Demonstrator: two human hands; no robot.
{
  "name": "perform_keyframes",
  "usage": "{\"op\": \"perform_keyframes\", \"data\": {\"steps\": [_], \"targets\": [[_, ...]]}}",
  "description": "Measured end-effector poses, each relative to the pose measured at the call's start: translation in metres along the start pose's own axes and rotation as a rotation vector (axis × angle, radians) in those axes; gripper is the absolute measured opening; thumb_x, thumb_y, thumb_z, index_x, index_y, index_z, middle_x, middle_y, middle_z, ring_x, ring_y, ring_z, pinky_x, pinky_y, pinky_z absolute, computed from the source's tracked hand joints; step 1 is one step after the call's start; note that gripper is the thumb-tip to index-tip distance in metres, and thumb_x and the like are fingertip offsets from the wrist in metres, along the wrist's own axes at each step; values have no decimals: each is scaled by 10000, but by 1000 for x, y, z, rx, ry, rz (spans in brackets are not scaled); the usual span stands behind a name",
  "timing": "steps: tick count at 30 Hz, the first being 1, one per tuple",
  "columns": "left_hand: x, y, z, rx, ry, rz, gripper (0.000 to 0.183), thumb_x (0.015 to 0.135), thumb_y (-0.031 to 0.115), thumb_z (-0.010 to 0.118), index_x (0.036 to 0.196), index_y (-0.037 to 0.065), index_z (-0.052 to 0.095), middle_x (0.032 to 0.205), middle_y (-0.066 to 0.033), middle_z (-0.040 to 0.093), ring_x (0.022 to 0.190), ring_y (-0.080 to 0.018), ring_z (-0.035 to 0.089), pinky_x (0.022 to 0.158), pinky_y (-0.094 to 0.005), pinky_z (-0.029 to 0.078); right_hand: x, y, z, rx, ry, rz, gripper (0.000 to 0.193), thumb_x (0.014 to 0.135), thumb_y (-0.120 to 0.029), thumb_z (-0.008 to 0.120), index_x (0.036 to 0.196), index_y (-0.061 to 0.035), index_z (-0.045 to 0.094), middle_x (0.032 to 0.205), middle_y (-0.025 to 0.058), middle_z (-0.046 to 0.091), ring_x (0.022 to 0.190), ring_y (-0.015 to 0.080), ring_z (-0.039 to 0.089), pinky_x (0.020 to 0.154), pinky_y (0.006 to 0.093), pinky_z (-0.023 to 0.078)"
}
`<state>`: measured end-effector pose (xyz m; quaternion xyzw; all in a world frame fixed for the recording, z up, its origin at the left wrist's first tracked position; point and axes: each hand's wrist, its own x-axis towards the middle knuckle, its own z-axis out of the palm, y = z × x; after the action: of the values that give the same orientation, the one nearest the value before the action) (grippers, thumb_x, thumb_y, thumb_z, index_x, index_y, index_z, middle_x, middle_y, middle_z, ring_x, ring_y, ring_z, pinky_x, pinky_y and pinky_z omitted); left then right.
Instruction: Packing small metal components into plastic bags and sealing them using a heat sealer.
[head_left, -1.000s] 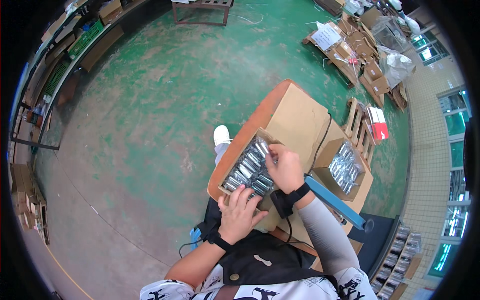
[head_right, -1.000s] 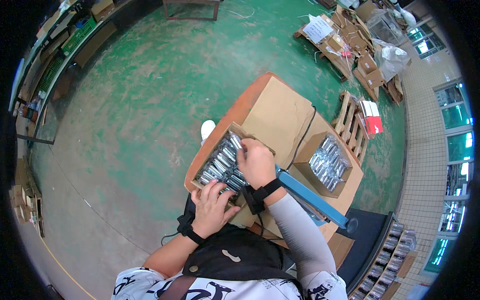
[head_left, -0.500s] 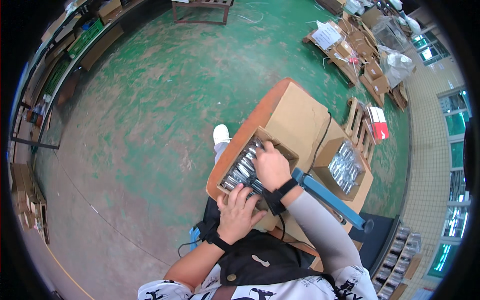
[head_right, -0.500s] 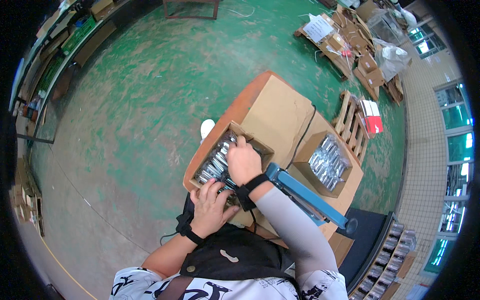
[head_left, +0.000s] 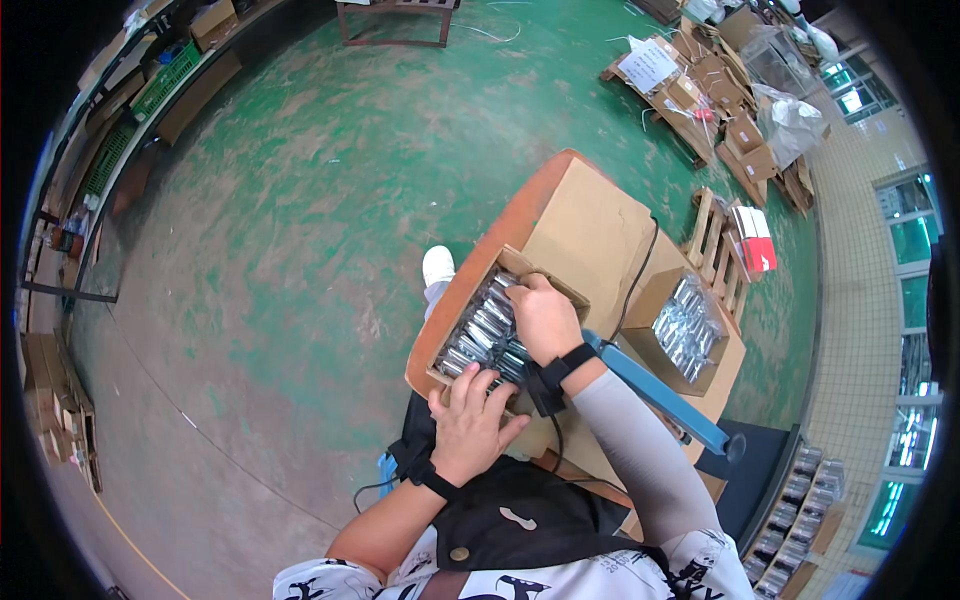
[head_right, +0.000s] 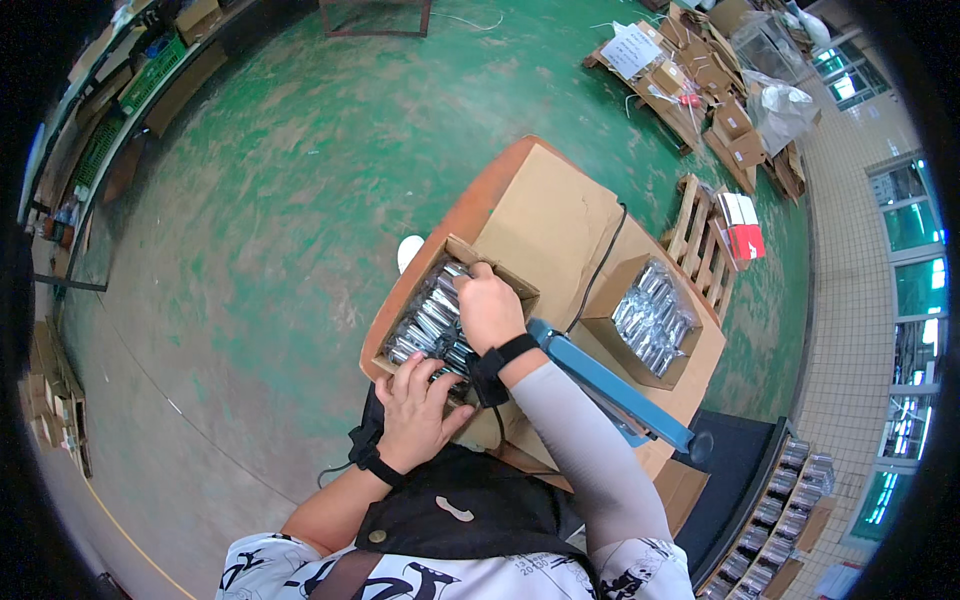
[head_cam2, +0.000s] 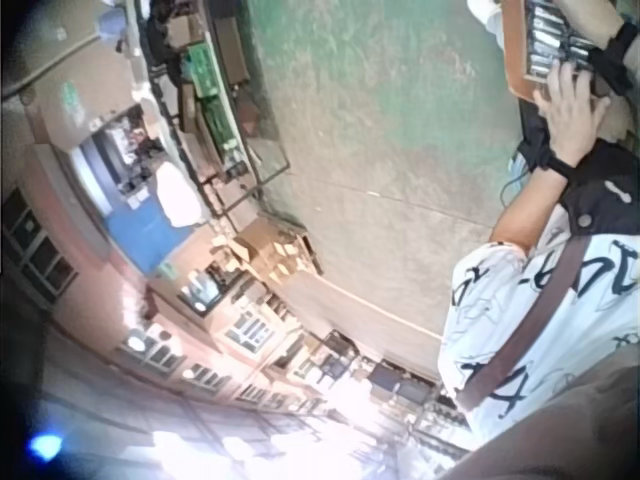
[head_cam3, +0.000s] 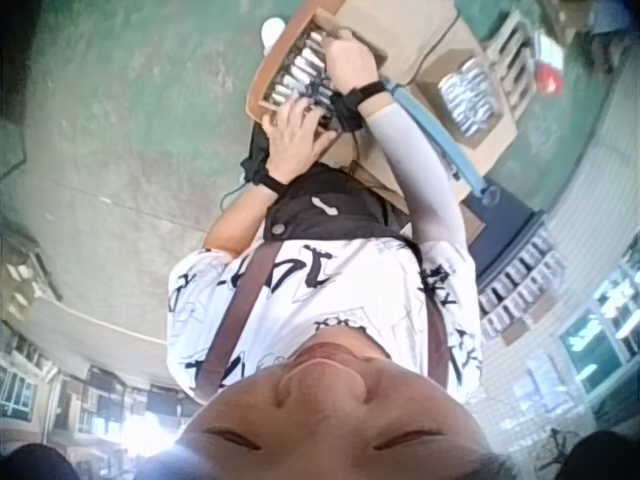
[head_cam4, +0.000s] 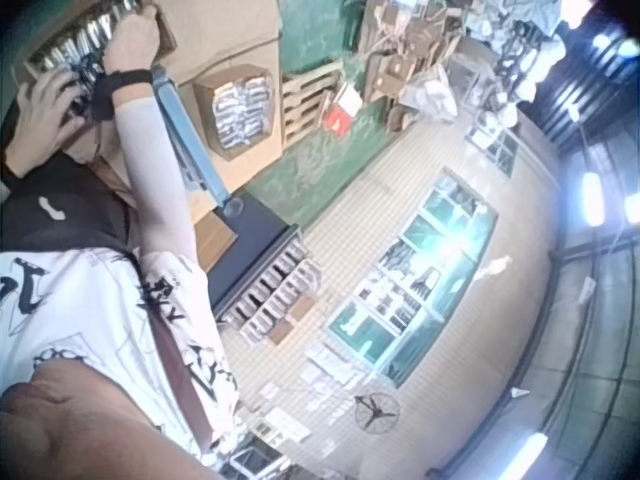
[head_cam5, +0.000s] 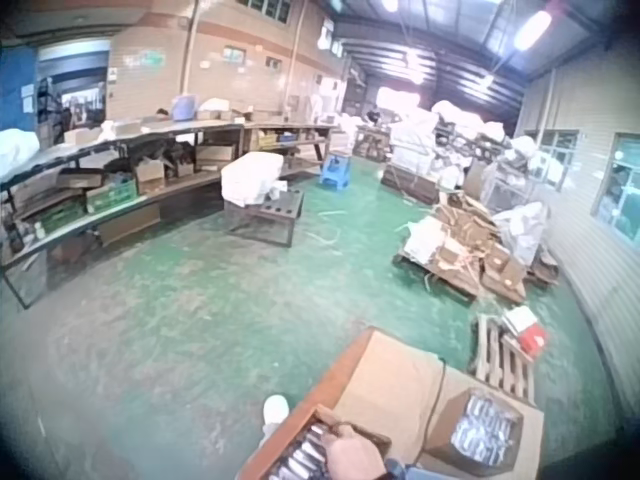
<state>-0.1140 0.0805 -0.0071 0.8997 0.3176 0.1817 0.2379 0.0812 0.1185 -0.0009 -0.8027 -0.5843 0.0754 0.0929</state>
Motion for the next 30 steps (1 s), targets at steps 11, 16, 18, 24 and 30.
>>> {"op": "perform_keyframes", "data": {"steps": [11,16,18,24,30], "targets": [[-18,-22,18,-73,119,97,397,805,437,706,1145,249,622,1252,-15,507,1290,-238,375,998,-469,251,-3,-6,-2,-18,61,7,129,821,-189,660,838,-62,677,869,135,580,791,319,662,677,419,542],[-39,-32,34,-9,231,118,431,760,293,769,1162,330,618,1301,19,476,1294,-239,352,1016,-469,259,2,0,4,-109,53,21,107,825,-177,643,829,-85,697,862,127,591,801,302,659,680,411,539],[-38,-40,41,34,264,150,442,751,271,780,1156,342,618,1301,16,475,1293,-247,352,1005,-484,277,6,-3,4,-141,74,-36,106,820,-160,635,807,-72,692,853,137,591,799,300,658,676,413,538],[-38,-47,56,9,332,177,481,734,241,794,1163,337,597,1322,2,460,1314,-245,335,996,-505,308,-3,-11,-13,40,-96,35,307,775,-284,766,966,-50,709,994,156,556,905,329,640,759,420,550],[-37,-47,56,-4,326,187,473,739,228,791,1159,326,597,1325,-2,459,1329,-249,333,1001,-510,310,-4,-13,-7,-54,-61,41,347,743,-286,784,963,-32,695,1009,138,550,972,317,613,769,415,548]]}}
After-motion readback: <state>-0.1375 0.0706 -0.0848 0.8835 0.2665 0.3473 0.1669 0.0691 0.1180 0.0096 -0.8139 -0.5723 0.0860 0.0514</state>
